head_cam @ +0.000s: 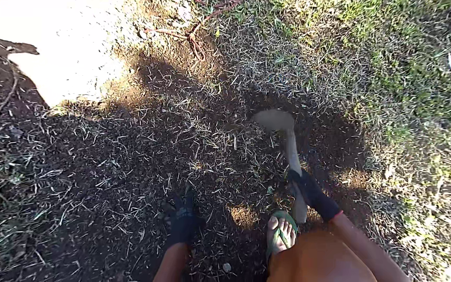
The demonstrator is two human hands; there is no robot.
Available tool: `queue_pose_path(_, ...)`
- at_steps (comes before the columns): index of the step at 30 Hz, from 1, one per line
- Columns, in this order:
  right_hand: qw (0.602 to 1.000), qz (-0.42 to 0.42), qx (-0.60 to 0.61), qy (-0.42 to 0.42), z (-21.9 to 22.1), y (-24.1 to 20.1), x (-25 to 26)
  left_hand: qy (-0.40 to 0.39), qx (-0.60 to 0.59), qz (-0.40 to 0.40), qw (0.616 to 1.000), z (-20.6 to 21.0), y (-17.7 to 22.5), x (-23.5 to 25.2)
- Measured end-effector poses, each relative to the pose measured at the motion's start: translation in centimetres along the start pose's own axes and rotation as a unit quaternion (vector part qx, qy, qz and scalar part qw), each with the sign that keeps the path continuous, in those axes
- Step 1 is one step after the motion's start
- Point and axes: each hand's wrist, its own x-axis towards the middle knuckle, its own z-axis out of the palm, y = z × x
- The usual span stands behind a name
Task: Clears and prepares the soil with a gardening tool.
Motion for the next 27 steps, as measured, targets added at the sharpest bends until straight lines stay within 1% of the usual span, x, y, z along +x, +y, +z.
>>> queue_pose_path(2,0.993,-0.056,0.072,0.071,1.2,-2.3,1.6,0.001,0.004,0.003,1.000,-0.1,0.0,0.1)
queue_pose_path(4,0.980,-0.104,0.135,0.107,3.7,-3.4,4.3,0.004,0.003,0.004,1.000,0.0,-0.2,0.1)
queue_pose_path(5,0.980,-0.105,0.139,0.099,4.9,-3.1,5.3,0.005,0.004,0.004,1.000,0.1,-0.3,0.1)
queue_pose_path(6,0.987,-0.098,0.110,0.061,5.8,-2.3,5.7,0.006,0.003,0.005,1.000,0.3,-0.3,0.2)
queue_pose_path(8,0.998,-0.050,-0.011,-0.045,5.9,-0.8,4.6,0.011,0.000,0.007,1.000,0.4,-0.3,0.2)
queue_pose_path(9,0.997,-0.024,-0.034,-0.068,5.6,-1.0,3.8,0.012,-0.001,0.007,1.000,0.3,-0.2,0.3)
queue_pose_path(10,0.997,-0.006,-0.028,-0.071,5.0,-1.5,3.2,0.010,-0.001,0.005,1.000,0.1,0.0,0.2)
queue_pose_path(11,0.998,0.002,-0.008,-0.064,4.3,-2.0,2.6,0.005,-0.001,0.004,1.000,0.0,0.1,0.0)
queue_pose_path(13,0.998,-0.013,0.051,-0.026,3.2,-2.9,1.8,0.000,0.000,0.003,1.000,-0.3,0.2,-0.2)
queue_pose_path(15,0.991,-0.052,0.118,0.033,3.0,-3.3,2.3,0.001,0.004,-0.001,1.000,-0.2,0.1,-0.1)
queue_pose_path(17,0.979,-0.068,0.168,0.088,3.6,-2.6,3.5,0.000,0.007,0.001,1.000,0.0,0.0,0.0)
queue_pose_path(18,0.980,-0.072,0.164,0.085,4.1,-1.4,3.8,0.000,0.003,0.004,1.000,0.0,0.1,-0.1)
queue_pose_path(19,0.987,-0.069,0.128,0.064,4.6,0.1,3.4,0.001,-0.005,0.005,1.000,-0.1,0.2,-0.1)
queue_pose_path(21,0.999,-0.026,0.013,-0.017,5.1,3.0,0.7,0.002,-0.016,0.007,1.000,-0.4,0.2,-0.3)
queue_pose_path(22,0.999,0.000,-0.012,-0.041,5.0,3.7,-0.9,0.000,-0.017,0.006,1.000,-0.4,0.2,-0.3)
queue_pose_path(24,0.999,0.030,0.014,-0.028,4.3,3.9,-2.7,-0.003,-0.011,0.003,1.000,-0.2,0.2,-0.3)
queue_pose_path(25,0.999,0.019,0.029,-0.007,4.0,3.3,-3.0,-0.004,-0.011,0.005,1.000,-0.2,0.2,-0.3)
queue_pose_path(27,0.997,-0.030,0.052,0.045,3.9,1.4,-1.9,0.002,-0.007,0.006,1.000,-0.3,0.1,-0.2)
